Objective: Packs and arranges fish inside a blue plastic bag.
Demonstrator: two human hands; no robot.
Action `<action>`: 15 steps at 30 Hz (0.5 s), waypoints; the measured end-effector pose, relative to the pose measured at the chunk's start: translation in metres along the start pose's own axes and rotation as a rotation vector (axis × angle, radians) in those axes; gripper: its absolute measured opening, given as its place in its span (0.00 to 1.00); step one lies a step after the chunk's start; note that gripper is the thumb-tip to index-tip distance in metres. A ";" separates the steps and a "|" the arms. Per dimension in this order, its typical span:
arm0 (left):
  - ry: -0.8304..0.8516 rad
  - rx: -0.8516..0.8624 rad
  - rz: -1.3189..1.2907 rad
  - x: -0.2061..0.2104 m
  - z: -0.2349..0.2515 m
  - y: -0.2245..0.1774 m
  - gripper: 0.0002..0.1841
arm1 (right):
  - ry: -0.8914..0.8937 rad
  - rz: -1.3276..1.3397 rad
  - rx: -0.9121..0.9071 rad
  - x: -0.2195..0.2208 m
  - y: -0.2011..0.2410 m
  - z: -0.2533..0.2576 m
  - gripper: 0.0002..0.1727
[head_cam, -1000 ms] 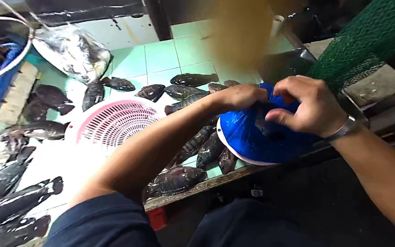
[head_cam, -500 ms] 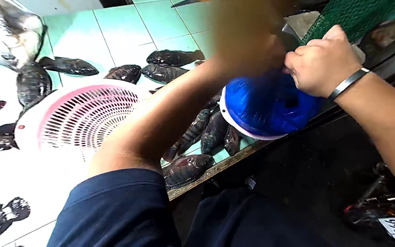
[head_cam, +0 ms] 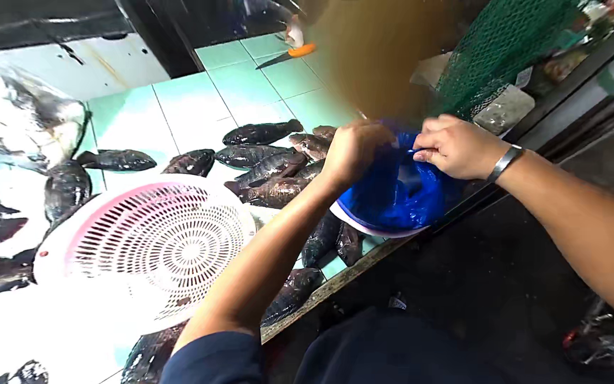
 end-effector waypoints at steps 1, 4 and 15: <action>-0.060 -0.043 -0.056 0.000 -0.003 -0.001 0.15 | -0.010 0.027 0.004 0.000 -0.003 0.001 0.13; -0.141 -0.110 -0.221 0.005 -0.011 0.002 0.13 | -0.093 0.060 -0.022 0.003 -0.008 0.000 0.13; 0.033 0.084 -0.100 0.020 0.002 -0.027 0.13 | -0.242 0.063 -0.115 -0.021 0.004 0.016 0.10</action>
Point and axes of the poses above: each hand's wrist, its own z-axis towards the middle knuckle, its own x-axis out of the palm, y = z × x, the point moved 10 cm from there along z, towards the middle knuckle, and after that the axes turned 2 degrees about x, right-handed, at the moved point
